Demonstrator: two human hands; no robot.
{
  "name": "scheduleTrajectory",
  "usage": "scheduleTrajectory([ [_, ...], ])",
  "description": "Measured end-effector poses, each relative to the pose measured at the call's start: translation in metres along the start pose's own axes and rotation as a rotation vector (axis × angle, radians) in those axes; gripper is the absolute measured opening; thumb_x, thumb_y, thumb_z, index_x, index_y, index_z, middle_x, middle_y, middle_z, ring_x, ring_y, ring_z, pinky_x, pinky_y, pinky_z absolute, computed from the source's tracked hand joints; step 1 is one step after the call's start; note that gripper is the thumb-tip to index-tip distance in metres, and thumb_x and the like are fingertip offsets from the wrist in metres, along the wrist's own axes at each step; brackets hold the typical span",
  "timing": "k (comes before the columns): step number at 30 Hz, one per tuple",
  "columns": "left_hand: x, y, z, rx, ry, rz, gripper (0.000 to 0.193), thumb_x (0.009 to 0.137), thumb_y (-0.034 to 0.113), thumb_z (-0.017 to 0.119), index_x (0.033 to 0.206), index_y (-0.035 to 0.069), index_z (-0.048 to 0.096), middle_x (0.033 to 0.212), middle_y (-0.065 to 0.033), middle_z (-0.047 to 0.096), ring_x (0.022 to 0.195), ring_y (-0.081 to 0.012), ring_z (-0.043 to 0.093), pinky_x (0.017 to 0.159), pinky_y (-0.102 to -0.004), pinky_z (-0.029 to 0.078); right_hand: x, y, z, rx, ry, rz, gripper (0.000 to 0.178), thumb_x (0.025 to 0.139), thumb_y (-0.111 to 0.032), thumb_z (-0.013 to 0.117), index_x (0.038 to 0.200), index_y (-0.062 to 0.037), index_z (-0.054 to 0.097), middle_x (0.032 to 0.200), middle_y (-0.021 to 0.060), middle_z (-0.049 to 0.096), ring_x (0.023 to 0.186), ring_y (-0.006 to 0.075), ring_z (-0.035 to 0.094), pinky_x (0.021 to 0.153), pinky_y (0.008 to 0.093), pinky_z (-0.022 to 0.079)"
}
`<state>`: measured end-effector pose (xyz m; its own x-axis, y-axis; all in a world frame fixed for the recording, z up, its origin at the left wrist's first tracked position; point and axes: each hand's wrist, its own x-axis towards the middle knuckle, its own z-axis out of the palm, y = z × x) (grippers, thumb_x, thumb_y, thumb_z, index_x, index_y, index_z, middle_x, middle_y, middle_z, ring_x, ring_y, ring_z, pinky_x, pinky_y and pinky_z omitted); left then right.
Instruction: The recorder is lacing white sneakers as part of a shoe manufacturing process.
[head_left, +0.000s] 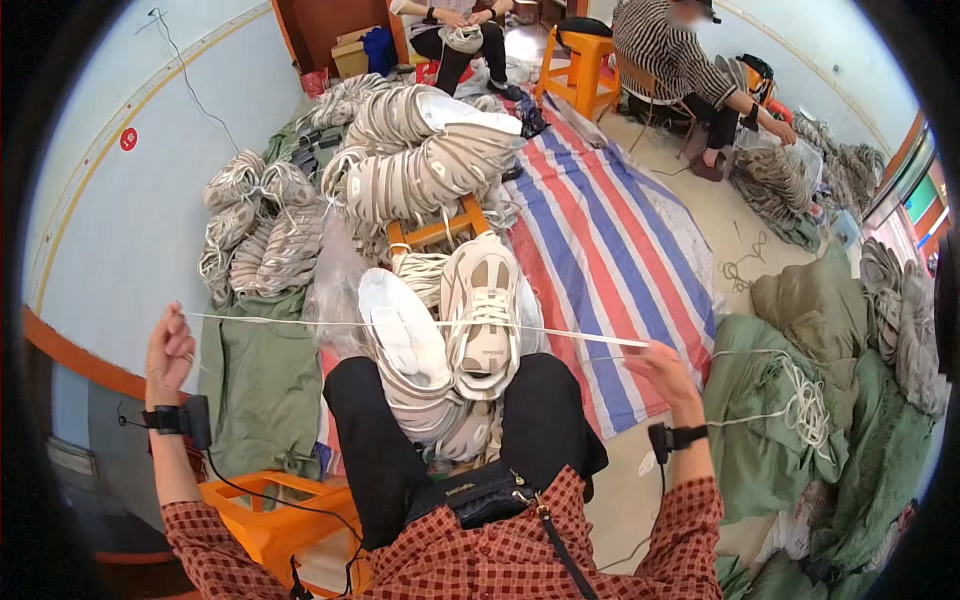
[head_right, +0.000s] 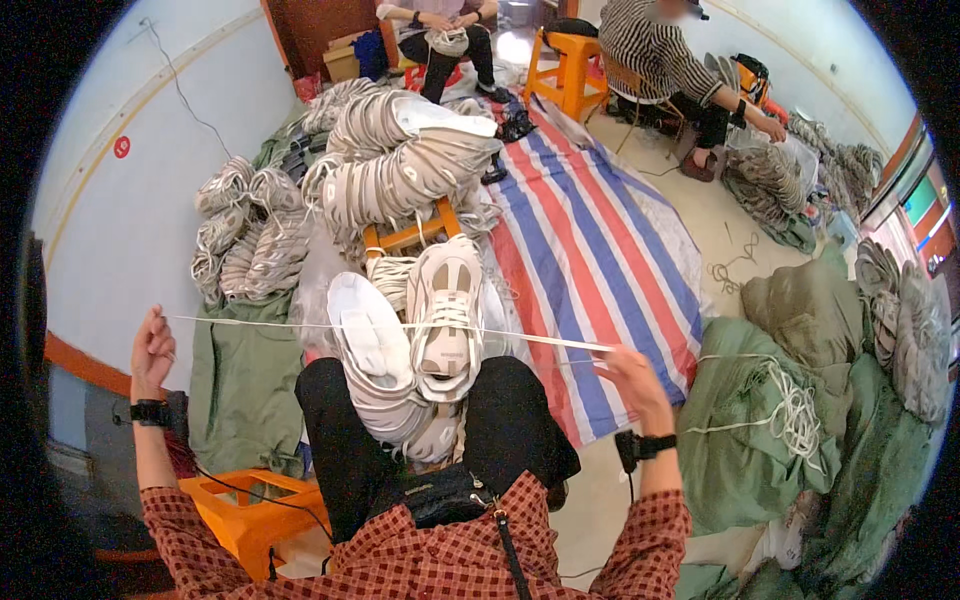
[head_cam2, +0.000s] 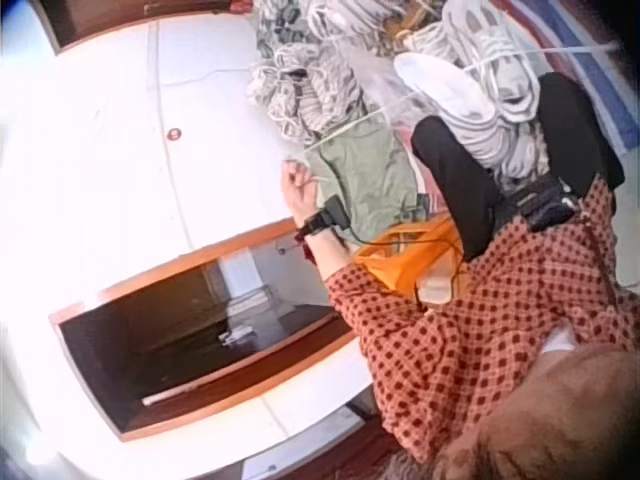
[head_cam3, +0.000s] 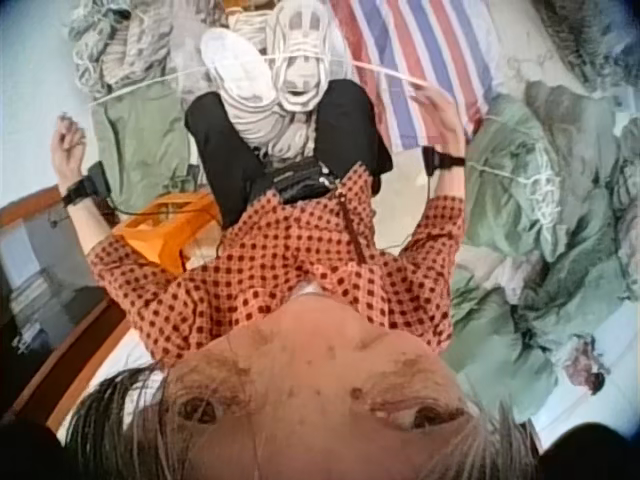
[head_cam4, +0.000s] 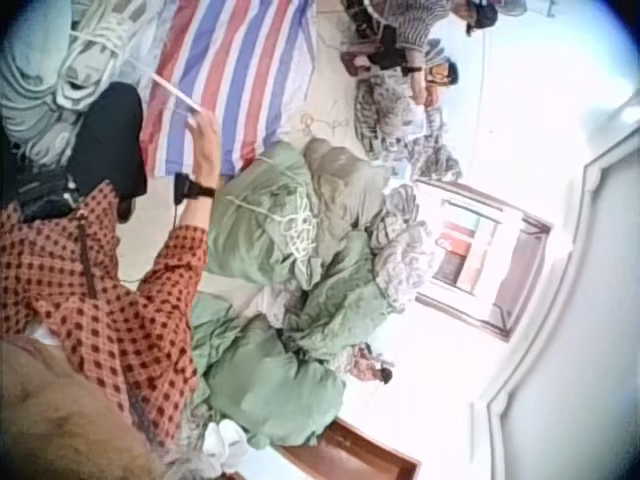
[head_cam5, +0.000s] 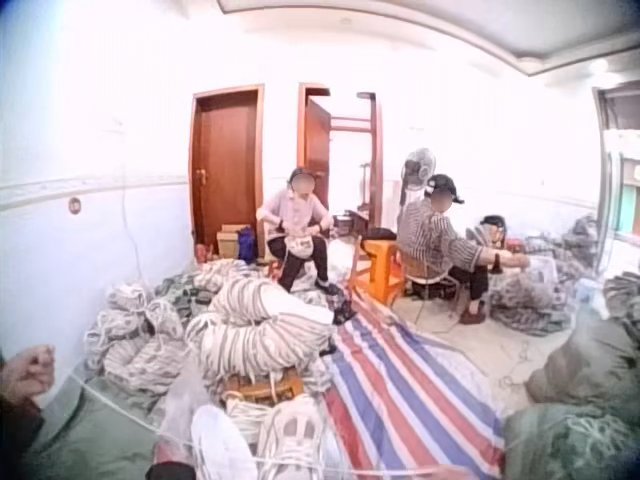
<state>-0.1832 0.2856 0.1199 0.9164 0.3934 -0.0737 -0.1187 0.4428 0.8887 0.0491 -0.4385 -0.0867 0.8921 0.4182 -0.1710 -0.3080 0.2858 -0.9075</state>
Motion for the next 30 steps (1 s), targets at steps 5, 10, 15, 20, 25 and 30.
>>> scheduleTrajectory([
  [5, 0.005, 0.064, -0.048, -0.079, 0.173, 0.196, 0.017, 0.096, 0.015, 0.049, 0.109, 0.004, 0.052, 0.073, 0.0043, 0.048, 0.049, -0.0018, 0.031, 0.041, -0.0168, 0.026, -0.055, -0.041, -0.100, 0.433, -0.013, 0.022, 0.021, 0.089, -0.012, 0.054, 0.108, -0.0020, 0.055, 0.072, 0.0011, 0.053, 0.059, 0.0077, 0.049, 0.065, 0.0250, 0.049],
  [10, 0.032, 0.096, -0.034, 0.095, 0.381, 0.399, 0.036, 0.095, 0.009, 0.048, 0.129, 0.001, 0.042, 0.119, -0.0070, 0.058, 0.097, -0.0076, 0.057, 0.080, -0.0200, 0.047, -0.097, -0.057, -0.221, 0.585, 0.459, -0.296, 0.030, 0.091, -0.002, 0.048, 0.121, 0.0017, 0.050, 0.085, 0.0079, 0.060, 0.070, 0.0139, 0.059, 0.072, 0.0278, 0.053],
  [15, 0.048, 0.092, 0.004, 0.432, 0.350, 0.454, 0.035, 0.093, 0.010, 0.050, 0.127, 0.001, 0.047, 0.121, -0.0096, 0.057, 0.107, -0.0136, 0.055, 0.087, -0.0241, 0.044, -0.087, -0.072, -0.238, 0.579, 0.729, -0.580, 0.030, 0.092, -0.004, 0.048, 0.120, 0.0070, 0.049, 0.124, 0.0177, 0.055, 0.113, 0.0259, 0.055, 0.102, 0.0396, 0.043],
  [20, 0.061, -0.086, 0.140, 0.857, 0.121, 0.126, 0.020, 0.086, 0.011, 0.050, 0.101, 0.007, 0.063, 0.092, -0.0010, 0.063, 0.070, -0.0087, 0.055, 0.058, -0.0215, 0.043, -0.002, 0.004, -0.070, -0.123, 0.390, -0.134, 0.022, 0.090, -0.020, 0.059, 0.102, -0.0015, 0.062, 0.083, 0.0029, 0.064, 0.074, 0.0101, 0.059, 0.070, 0.0226, 0.048],
  [25, 0.031, -0.217, 0.238, 1.145, -0.330, 0.401, 0.012, 0.081, 0.002, 0.047, 0.086, 0.005, 0.058, 0.080, -0.0058, 0.058, 0.070, -0.0191, 0.057, 0.065, -0.0311, 0.047, 0.048, 0.024, 0.098, -0.658, 0.106, -0.263, 0.017, 0.084, -0.017, 0.062, 0.090, -0.0016, 0.068, 0.079, 0.0069, 0.063, 0.066, 0.0136, 0.059, 0.060, 0.0281, 0.047],
  [30, 0.022, -0.282, 0.281, 1.272, -0.525, 0.364, 0.015, 0.079, 0.002, 0.049, 0.090, 0.003, 0.059, 0.075, -0.0150, 0.060, 0.072, -0.0306, 0.060, 0.067, -0.0382, 0.047, 0.063, 0.025, 0.162, -0.767, 0.016, -0.235, 0.017, 0.083, -0.016, 0.062, 0.088, -0.0007, 0.067, 0.079, 0.0119, 0.064, 0.069, 0.0206, 0.061, 0.063, 0.0317, 0.047],
])
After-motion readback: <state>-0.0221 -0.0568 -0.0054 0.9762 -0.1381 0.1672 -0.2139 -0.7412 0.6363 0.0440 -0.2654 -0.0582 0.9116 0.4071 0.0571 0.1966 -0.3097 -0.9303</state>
